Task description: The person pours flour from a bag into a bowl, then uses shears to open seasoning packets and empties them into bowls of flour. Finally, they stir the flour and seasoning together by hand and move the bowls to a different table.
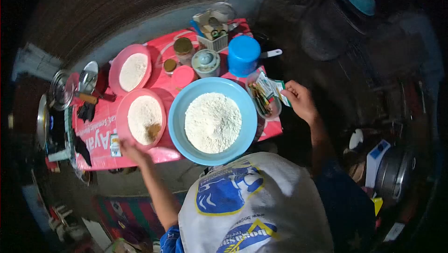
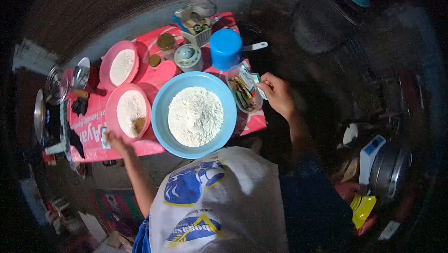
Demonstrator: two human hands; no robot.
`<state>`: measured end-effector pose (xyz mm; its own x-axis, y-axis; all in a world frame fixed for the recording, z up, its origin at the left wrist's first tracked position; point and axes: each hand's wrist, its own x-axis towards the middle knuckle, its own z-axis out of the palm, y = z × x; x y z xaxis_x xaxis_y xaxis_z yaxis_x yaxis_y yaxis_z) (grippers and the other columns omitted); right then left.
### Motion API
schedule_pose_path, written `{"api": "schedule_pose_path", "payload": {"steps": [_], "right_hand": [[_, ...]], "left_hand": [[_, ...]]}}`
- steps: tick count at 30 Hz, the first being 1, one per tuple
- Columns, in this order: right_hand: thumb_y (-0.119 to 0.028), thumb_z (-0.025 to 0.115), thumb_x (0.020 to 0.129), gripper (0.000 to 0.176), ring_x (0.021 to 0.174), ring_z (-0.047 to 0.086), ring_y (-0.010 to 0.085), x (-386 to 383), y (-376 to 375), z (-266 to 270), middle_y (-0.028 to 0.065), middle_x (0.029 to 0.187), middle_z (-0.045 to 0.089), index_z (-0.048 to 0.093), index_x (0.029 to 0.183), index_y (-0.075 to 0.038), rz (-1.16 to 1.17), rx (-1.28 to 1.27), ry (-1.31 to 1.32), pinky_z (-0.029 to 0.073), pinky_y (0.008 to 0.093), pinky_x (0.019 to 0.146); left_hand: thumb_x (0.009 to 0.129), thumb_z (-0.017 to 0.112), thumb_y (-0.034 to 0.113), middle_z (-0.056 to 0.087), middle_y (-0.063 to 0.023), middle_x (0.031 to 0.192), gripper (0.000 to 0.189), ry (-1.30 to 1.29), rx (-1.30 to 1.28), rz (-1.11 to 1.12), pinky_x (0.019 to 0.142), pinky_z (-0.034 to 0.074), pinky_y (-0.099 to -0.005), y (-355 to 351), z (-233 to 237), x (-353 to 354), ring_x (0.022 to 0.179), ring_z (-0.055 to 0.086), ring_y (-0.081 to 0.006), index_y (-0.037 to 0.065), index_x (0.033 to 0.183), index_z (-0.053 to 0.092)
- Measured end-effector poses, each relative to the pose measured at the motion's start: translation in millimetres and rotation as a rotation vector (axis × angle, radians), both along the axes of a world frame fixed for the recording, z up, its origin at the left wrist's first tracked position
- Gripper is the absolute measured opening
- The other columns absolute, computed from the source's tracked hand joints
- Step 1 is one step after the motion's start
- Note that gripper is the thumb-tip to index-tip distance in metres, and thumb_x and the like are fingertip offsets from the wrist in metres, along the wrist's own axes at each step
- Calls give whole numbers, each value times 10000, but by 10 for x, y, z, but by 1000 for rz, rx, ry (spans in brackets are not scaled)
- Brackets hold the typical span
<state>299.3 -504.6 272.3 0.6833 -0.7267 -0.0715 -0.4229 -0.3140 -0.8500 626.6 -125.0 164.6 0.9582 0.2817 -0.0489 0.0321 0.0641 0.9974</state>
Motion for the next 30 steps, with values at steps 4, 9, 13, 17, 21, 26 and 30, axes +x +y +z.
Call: {"api": "schedule_pose_path", "payload": {"steps": [4, 9, 13, 17, 21, 26, 30], "right_hand": [[-102, 577, 748, 78, 692, 550, 223, 328, 168, 349, 95, 726, 564, 594, 780, -33, 435, -413, -25, 423, 315, 631], [-138, 632, 709, 95, 689, 557, 224, 793, 372, 375, 69, 715, 577, 605, 755, -60, 795, -502, -228, 429, 330, 638], [-175, 639, 716, 153, 628, 571, 134, 1259, 52, 392, 95, 689, 598, 602, 755, -32, 876, -14, -109, 429, 292, 551], [-155, 584, 727, 198, 836, 573, 323, 2123, -689, -271, 172, 915, 587, 606, 891, -45, 477, -612, 27, 461, 413, 708], [-162, 513, 759, 251, 857, 560, 354, 2769, -1236, -1049, 167, 953, 556, 555, 974, -39, 339, -786, 205, 460, 453, 711], [-179, 543, 769, 181, 831, 542, 379, 2930, -1309, -1109, 191, 888, 567, 522, 881, -38, 337, -891, 229, 431, 462, 700], [-132, 533, 762, 167, 810, 548, 395, 2905, -1229, -992, 210, 885, 558, 507, 897, -38, 337, -902, 264, 430, 482, 687]], "left_hand": [[797, 599, 145, 463, -103, 1215, 489, 170, 204, -889, 937, 338, -338, -1118, 692, -867, 1105, 440, -229, 67, 1244, 417], [763, 634, 100, 622, -104, 958, 236, -427, 288, -1374, 772, 435, -296, -1770, 1052, -1452, 871, 576, -180, -6, 972, 604], [801, 595, 128, 636, -123, 818, 169, -111, 271, -1115, 687, 448, -257, -1580, 1053, -1487, 737, 592, -157, -25, 860, 637], [868, 511, 163, 627, -47, 833, 223, 85, 48, -929, 700, 436, -247, -1275, 982, -1426, 772, 556, -107, -10, 966, 612], [887, 490, 249, 600, -5, 856, 279, 197, 2, -774, 713, 422, -236, -1008, 761, -1442, 790, 521, -70, 2, 952, 600], [909, 409, 352, 612, -42, 954, 376, 324, -264, -771, 750, 447, -266, -802, 690, -1467, 840, 568, -112, 30, 1014, 573], [910, 421, 323, 620, -29, 914, 353, 224, -207, -712, 720, 455, -256, -777, 677, -1533, 794, 579, -110, 26, 1031, 568]]}}
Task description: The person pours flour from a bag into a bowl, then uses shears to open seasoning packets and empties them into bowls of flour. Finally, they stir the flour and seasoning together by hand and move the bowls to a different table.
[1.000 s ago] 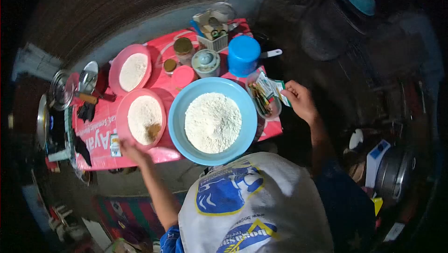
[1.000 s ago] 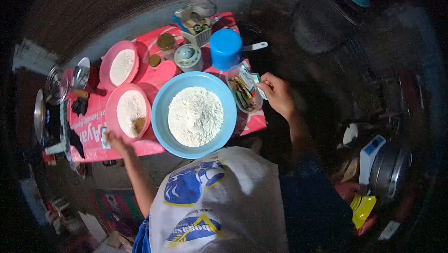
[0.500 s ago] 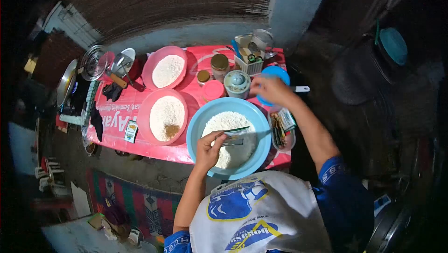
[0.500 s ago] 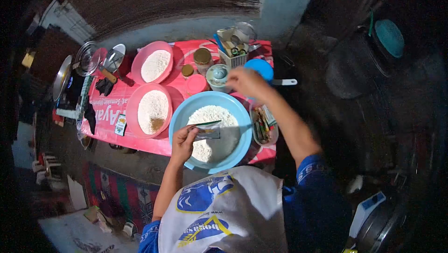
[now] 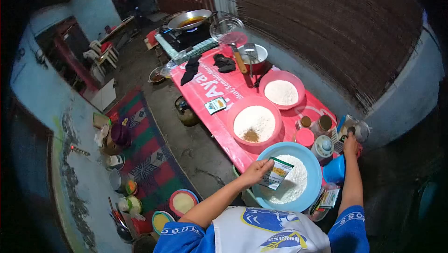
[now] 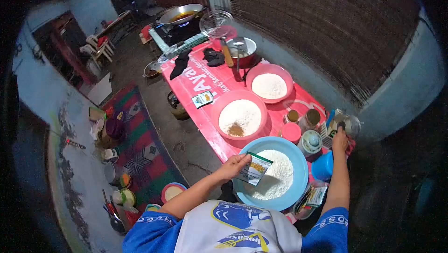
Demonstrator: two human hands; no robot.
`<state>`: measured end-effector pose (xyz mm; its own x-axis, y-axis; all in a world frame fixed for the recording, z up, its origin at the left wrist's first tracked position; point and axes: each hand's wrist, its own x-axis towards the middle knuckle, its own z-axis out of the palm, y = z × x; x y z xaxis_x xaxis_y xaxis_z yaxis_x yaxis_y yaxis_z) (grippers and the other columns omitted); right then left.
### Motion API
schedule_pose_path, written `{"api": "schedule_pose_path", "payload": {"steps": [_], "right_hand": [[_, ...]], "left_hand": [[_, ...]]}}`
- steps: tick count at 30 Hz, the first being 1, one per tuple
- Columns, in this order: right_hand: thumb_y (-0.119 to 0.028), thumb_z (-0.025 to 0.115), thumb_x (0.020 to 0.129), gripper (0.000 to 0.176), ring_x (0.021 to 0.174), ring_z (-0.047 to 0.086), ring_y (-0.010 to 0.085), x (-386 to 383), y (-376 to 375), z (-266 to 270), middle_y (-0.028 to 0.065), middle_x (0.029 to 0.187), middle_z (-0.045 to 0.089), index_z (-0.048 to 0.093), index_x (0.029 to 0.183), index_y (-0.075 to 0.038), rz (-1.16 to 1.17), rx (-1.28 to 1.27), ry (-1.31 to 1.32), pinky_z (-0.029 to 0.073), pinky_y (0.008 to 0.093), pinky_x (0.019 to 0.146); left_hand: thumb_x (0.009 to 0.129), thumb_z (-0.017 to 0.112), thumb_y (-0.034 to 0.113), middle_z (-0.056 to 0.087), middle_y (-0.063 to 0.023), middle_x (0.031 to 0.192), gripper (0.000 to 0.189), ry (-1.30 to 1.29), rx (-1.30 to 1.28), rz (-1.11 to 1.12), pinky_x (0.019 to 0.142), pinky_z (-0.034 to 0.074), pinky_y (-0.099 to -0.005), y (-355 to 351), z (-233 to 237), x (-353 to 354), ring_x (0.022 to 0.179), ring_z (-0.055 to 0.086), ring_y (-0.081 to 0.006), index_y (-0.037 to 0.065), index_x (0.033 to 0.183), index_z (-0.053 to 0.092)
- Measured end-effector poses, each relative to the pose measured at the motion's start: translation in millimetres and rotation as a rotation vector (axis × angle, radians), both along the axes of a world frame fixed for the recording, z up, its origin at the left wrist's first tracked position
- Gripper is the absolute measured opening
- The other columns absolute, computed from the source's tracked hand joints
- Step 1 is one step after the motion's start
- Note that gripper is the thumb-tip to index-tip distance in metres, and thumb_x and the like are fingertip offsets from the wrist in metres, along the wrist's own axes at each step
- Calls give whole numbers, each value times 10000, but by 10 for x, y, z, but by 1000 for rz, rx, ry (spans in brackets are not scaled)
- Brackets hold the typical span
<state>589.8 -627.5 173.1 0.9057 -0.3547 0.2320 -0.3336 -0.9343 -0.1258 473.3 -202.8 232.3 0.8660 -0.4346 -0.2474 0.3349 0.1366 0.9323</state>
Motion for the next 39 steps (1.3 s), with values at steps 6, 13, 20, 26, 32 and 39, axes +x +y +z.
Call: {"api": "schedule_pose_path", "payload": {"steps": [6, 13, 20, 26, 32, 39], "right_hand": [[-181, 466, 796, 247, 757, 559, 419, -41, 19, 290, 203, 748, 576, 478, 1028, -97, 15, -28, 37, 433, 505, 655], [-232, 505, 842, 182, 610, 557, 151, -954, 97, 726, 36, 761, 578, 481, 1016, -184, 12, 1774, -386, 474, 281, 531], [-234, 562, 800, 282, 725, 563, 207, -1510, 1057, 1027, 89, 863, 572, 523, 966, -10, 212, 2142, -230, 482, 329, 686], [51, 602, 664, 452, 675, 521, 55, -1614, 1559, 1628, -10, 754, 529, 493, 1092, -42, 598, 1279, 379, 428, 202, 598], [-194, 689, 602, 447, 622, 535, 104, -1588, 1741, 1966, 55, 720, 608, 601, 1020, -60, 911, 748, 613, 433, 244, 581], [-194, 678, 618, 456, 609, 552, 107, -1474, 1967, 2082, 50, 713, 614, 592, 1044, -54, 1064, 581, 770, 425, 245, 565]], "left_hand": [[855, 541, 180, 622, -29, 829, 200, 5, 0, 194, 650, 458, -229, -20, -33, -1, 718, 575, -97, 20, 975, 552], [800, 612, 130, 592, -43, 794, 220, -140, -11, 417, 603, 444, -227, 17, 37, -85, 714, 555, -94, 30, 962, 502], [811, 594, 137, 607, -33, 923, 243, -216, 86, 138, 759, 443, -241, 39, 286, -126, 834, 546, -90, 35, 1031, 592], [753, 641, 48, 606, -48, 955, 297, -226, 26, 35, 749, 457, -238, 161, 652, -283, 835, 558, -99, 26, 1042, 577], [738, 646, 21, 592, -74, 1034, 330, -391, 62, -14, 790, 451, -241, 279, 621, -424, 912, 550, -110, 17, 1058, 566], [718, 657, 20, 587, -75, 1026, 315, -527, 158, -31, 790, 439, -239, 333, 601, -540, 914, 551, -121, 19, 1027, 594]]}}
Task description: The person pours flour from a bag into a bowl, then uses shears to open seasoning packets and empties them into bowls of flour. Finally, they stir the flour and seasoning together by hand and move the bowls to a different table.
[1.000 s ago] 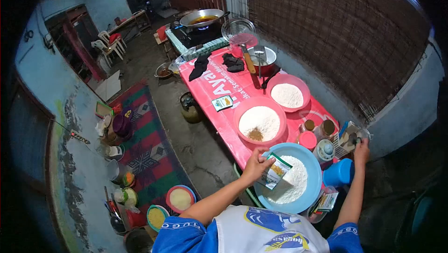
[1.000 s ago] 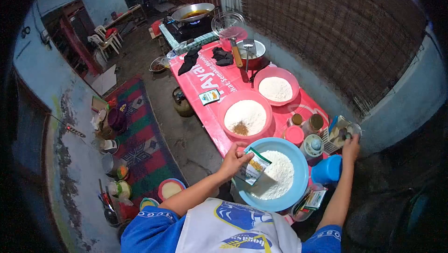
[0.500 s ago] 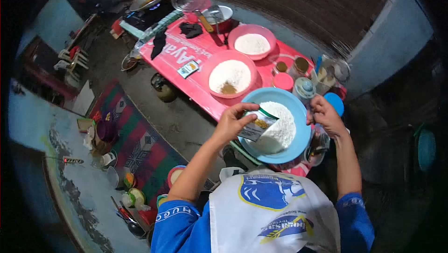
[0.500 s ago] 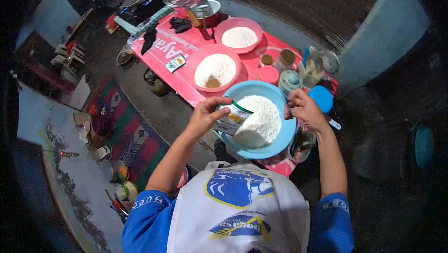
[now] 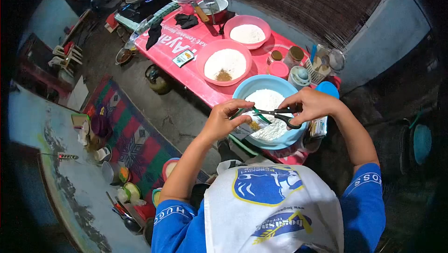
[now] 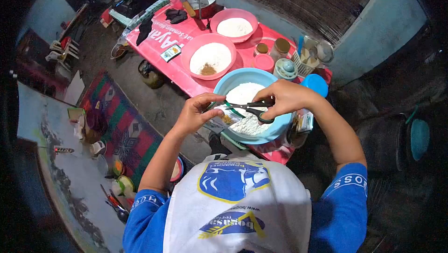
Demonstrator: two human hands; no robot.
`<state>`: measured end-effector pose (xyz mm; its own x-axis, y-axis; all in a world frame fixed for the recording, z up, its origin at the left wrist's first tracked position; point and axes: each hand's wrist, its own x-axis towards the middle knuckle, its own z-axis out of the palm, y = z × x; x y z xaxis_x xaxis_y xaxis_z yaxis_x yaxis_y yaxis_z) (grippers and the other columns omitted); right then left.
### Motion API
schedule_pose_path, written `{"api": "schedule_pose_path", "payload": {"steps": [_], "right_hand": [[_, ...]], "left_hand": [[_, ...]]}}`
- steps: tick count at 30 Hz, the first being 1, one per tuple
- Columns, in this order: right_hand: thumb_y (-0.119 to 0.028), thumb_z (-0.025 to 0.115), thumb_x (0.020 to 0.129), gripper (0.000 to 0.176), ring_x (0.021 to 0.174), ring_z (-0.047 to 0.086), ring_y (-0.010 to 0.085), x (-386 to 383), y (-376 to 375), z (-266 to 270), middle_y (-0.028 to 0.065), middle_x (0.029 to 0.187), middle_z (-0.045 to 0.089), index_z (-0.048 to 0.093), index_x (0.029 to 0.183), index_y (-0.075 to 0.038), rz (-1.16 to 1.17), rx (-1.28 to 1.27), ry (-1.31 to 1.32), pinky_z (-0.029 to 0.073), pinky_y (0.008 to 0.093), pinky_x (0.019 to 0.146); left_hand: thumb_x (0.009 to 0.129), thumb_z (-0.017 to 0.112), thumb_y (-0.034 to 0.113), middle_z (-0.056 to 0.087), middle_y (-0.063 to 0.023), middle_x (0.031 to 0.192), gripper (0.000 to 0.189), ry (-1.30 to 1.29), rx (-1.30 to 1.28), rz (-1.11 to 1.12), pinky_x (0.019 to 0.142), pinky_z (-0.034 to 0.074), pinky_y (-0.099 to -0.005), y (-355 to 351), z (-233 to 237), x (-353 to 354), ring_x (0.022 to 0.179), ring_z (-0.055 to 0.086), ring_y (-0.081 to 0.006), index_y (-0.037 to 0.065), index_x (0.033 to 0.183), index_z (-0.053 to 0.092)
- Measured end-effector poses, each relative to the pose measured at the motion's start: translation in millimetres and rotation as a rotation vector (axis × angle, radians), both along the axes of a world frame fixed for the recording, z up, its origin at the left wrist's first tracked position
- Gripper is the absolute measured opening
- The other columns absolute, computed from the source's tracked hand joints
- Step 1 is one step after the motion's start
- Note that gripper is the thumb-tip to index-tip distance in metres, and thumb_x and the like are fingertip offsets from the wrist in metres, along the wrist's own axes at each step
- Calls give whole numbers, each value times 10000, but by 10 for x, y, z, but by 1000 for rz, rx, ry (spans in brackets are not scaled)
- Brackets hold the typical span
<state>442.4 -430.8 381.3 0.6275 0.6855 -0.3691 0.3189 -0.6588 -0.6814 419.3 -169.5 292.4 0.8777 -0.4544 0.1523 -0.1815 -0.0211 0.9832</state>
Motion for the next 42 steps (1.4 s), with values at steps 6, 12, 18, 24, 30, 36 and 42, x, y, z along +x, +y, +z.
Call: {"api": "schedule_pose_path", "payload": {"steps": [6, 12, 18, 24, 30, 36, 42], "right_hand": [[-121, 655, 631, 451, 687, 575, 97, 54, 79, -67, 52, 789, 635, 576, 1065, -26, -10, -4, 106, 455, 239, 640], [-204, 656, 631, 416, 641, 567, 118, 105, 0, -278, 62, 737, 628, 607, 1025, -83, -7, 116, 72, 440, 251, 601], [-169, 649, 634, 390, 643, 565, 110, 162, 164, -356, 55, 738, 626, 608, 1009, -72, -6, 120, 206, 440, 249, 604], [-32, 632, 645, 387, 707, 547, 83, 368, 513, -457, 38, 794, 616, 577, 1028, -22, 73, 158, 220, 444, 235, 639], [-107, 640, 666, 355, 641, 537, 91, 881, 1103, -585, 36, 736, 600, 583, 1007, -26, 79, 167, 166, 441, 241, 607], [-159, 654, 652, 333, 589, 538, 162, 1519, 1753, -763, 81, 649, 566, 583, 951, -31, -19, 113, -37, 425, 295, 558], [-248, 648, 651, 328, 625, 572, 314, 1458, 2174, -1205, 163, 663, 560, 498, 821, -11, -318, -60, -54, 442, 380, 562]], "left_hand": [[714, 655, 19, 592, -69, 1013, 317, 9, 4, 12, 773, 441, -243, 12, -18, -41, 914, 548, -120, 31, 1026, 600], [708, 655, 16, 594, -69, 1010, 321, -7, 11, 26, 765, 440, -239, 12, -96, -35, 899, 553, -123, 35, 1024, 603], [723, 662, 35, 587, -78, 1013, 327, -2, 86, -14, 793, 445, -246, 18, -12, -59, 921, 549, -129, 38, 1042, 594], [717, 674, 52, 591, -68, 1012, 336, 24, 113, 60, 768, 452, -243, 349, -49, 23, 911, 552, -127, 44, 1044, 597], [721, 675, 74, 589, -52, 1006, 364, 145, 9, 58, 785, 440, -246, 846, -157, 526, 922, 537, -109, 47, 1073, 584], [717, 661, 23, 579, -10, 1009, 405, 92, 269, 137, 756, 429, -219, 1591, -199, 1298, 878, 518, -80, 64, 1108, 566], [703, 688, 87, 580, -84, 1052, 486, 76, 381, 343, 736, 444, -256, 2317, -1059, 2548, 836, 543, -114, 98, 1162, 530]]}}
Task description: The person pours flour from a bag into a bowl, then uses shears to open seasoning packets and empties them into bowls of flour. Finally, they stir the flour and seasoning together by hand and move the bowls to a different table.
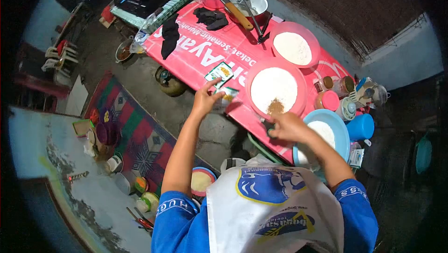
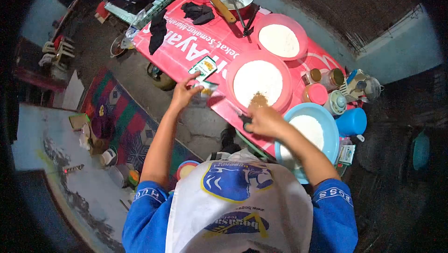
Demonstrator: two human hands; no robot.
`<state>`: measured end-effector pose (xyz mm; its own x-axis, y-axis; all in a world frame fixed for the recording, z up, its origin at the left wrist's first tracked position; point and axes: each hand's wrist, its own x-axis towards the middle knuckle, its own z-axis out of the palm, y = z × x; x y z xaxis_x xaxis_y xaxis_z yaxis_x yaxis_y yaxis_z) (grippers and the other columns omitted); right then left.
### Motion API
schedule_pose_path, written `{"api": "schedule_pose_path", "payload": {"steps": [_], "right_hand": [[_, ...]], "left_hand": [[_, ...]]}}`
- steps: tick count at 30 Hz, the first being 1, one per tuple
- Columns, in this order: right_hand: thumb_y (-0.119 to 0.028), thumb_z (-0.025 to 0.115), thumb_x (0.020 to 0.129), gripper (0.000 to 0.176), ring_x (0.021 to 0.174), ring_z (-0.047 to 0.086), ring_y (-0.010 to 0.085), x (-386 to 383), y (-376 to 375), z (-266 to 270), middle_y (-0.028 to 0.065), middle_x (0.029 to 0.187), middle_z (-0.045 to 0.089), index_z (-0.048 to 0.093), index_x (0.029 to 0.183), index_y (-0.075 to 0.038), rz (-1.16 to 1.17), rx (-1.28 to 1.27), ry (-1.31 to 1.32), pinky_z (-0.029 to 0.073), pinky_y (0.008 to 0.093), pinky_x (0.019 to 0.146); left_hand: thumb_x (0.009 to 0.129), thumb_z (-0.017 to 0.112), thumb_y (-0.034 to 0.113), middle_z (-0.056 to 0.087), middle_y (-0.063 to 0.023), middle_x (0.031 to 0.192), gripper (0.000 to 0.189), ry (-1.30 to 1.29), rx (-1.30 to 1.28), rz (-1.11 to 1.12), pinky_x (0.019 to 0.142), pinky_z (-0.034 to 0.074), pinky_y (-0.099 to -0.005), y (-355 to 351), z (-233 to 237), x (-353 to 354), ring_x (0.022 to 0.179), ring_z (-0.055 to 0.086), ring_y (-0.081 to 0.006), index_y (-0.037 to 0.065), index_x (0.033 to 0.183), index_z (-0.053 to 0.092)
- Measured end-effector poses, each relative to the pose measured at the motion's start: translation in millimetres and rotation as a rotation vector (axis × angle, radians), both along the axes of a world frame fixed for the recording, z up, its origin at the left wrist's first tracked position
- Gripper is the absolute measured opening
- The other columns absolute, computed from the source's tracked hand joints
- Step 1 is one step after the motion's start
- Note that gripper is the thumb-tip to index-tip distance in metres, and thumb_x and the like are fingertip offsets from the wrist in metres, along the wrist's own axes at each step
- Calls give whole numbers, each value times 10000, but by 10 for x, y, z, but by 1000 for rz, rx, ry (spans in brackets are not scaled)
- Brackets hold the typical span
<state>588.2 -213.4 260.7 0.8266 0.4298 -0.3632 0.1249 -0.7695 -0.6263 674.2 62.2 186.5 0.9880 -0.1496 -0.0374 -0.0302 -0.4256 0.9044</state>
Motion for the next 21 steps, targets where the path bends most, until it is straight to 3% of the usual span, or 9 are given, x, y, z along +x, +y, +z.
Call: {"api": "schedule_pose_path", "payload": {"steps": [2, 6, 7, 10, 11, 13, 16, 18, 21], "right_hand": [[-195, 623, 641, 309, 682, 574, 375, -105, 246, -382, 216, 724, 570, 519, 852, 5, 31, -70, -46, 449, 429, 620], [-79, 518, 710, 138, 647, 585, 356, -111, 762, -982, 223, 773, 556, 514, 815, 11, -156, -106, -347, 475, 428, 554], [-79, 518, 710, 138, 647, 585, 356, -54, 858, -1102, 223, 773, 556, 514, 815, 11, -172, -110, -345, 475, 428, 554], [-23, 476, 722, 119, 607, 592, 330, 74, 992, -1357, 215, 809, 543, 509, 834, 2, -217, -202, -375, 484, 406, 510], [-20, 477, 721, 119, 576, 588, 323, 99, 1002, -1427, 213, 823, 537, 504, 835, 2, -180, -213, -411, 484, 405, 490], [-17, 478, 721, 119, 546, 584, 317, 141, 1023, -1368, 211, 838, 530, 500, 835, 3, -158, -225, -443, 483, 404, 471], [-36, 480, 728, 101, 663, 596, 308, 153, 991, -1053, 170, 894, 523, 498, 826, -20, -35, -222, -214, 493, 384, 559], [-51, 475, 736, 162, 909, 550, 291, 153, 928, -667, 119, 1002, 511, 528, 889, -58, -67, 149, -569, 461, 385, 730], [-84, 540, 702, 320, 1038, 461, 232, 447, 701, -365, 72, 1112, 492, 546, 1018, -137, -66, -3, -1042, 375, 402, 856]], "left_hand": [[695, 695, 109, 568, -105, 1084, 503, 142, -72, 6, 740, 451, -262, 48, -217, 391, 829, 557, -132, 105, 1168, 526], [666, 716, 92, 582, -92, 915, 569, 154, -57, 93, 655, 464, -270, 26, -635, 873, 771, 558, -136, 93, 1190, 494], [621, 744, 131, 589, -70, 817, 504, 170, -58, 148, 633, 445, -275, -20, -547, 881, 720, 549, -144, 60, 1075, 537], [640, 736, 133, 573, -67, 763, 337, 157, 48, 144, 607, 432, -268, -26, -573, 991, 688, 528, -129, 36, 908, 558], [648, 733, 131, 566, -51, 741, 256, 298, -20, 122, 576, 422, -267, -13, -562, 998, 659, 513, -116, 35, 799, 551], [647, 734, 129, 565, -39, 738, 245, 330, -86, 115, 565, 419, -265, 23, -525, 1011, 646, 510, -113, 33, 780, 553], [672, 716, 96, 557, -17, 729, 201, 270, -133, 80, 535, 417, -248, 77, -353, 964, 622, 512, -106, 49, 758, 541], [704, 689, 65, 551, -19, 726, 177, 456, -481, 7, 541, 430, -232, 113, -70, 895, 639, 527, -103, 65, 759, 521], [754, 619, 5, 557, -26, 739, 138, 732, -762, -191, 613, 501, -270, 46, 287, 763, 687, 569, -123, 76, 781, 503]]}}
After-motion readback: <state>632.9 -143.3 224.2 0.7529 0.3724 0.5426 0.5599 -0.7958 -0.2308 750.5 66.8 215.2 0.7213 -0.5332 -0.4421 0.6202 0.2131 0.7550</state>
